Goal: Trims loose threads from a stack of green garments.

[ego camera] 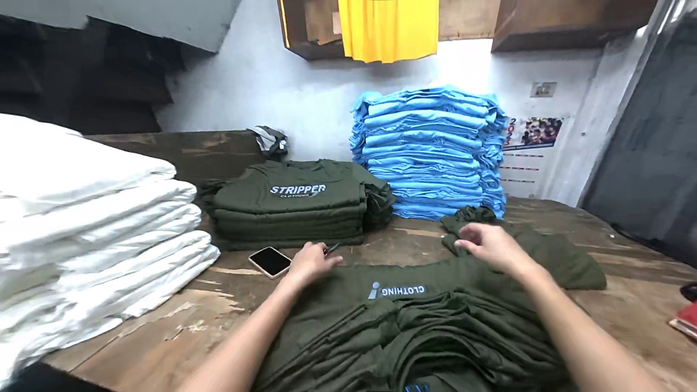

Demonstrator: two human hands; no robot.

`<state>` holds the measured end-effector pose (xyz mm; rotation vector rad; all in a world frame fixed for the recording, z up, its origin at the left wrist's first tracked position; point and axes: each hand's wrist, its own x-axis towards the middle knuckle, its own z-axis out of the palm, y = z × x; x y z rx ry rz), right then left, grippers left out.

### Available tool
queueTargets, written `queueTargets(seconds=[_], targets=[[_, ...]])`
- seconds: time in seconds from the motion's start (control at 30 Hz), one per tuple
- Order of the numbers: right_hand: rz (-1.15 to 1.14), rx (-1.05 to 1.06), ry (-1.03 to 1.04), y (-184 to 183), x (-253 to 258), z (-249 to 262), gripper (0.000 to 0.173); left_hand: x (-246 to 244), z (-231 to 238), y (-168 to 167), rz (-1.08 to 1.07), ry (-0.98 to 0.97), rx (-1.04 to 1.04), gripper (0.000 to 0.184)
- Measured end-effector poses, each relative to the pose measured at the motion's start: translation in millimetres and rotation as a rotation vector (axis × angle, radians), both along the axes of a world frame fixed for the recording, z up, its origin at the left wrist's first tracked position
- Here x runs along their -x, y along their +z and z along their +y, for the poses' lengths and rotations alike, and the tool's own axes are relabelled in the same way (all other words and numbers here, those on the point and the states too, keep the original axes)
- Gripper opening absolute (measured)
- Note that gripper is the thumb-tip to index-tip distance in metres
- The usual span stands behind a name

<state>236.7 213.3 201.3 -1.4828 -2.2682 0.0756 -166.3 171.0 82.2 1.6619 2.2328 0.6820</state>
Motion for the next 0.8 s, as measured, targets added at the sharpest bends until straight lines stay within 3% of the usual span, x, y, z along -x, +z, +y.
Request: queueTargets(seconds=[0.07,0.13,0.2,0.33,0.43,0.6,0.7,0.8], targets=[[0.021,0.103,-0.147,-37.2,-14.7,46.2,0.068,17.1,10.5,-36.0,-0.093,0.062,0.133,0.086],[0.038,0.125,-0.282,-84.2,-39.2,75.7,0.095,29.6,14.8,-63.8,-0.287,0.128,0.16,0.092],[0.013,0.152,-0.337,-113.4,-52.1,83.7,0.086,33.0,12.9,-67.5,-0.461,0.17,0.128,0.084],[-0.063,0.16,-0.163,-113.4,-52.6,80.9,0.055,34.1,12.5,-63.3,-0.576,0.149,0.052,0.082],[0.118,0.131,0.004,-95.3,-58.5,56.9,0.044,29.1,-1.4,-41.2,-0.664,0.047,-0.156,0.075],[0.688,-0.249,0.355,-24.0,-95.7,-19.4,0.049,40.7,-74.8,19.7,-1.016,-0.561,-0.684,0.057],[0.867,-0.273,0.358,27.9,-103.7,-58.7,0.058,50.0,-78.8,48.5,-1.119,-0.509,-0.811,0.048],[0.753,-0.249,0.149,84.3,-87.8,-81.7,0.08,27.4,-89.2,105.3,-1.138,-0.411,-0.716,0.025]])
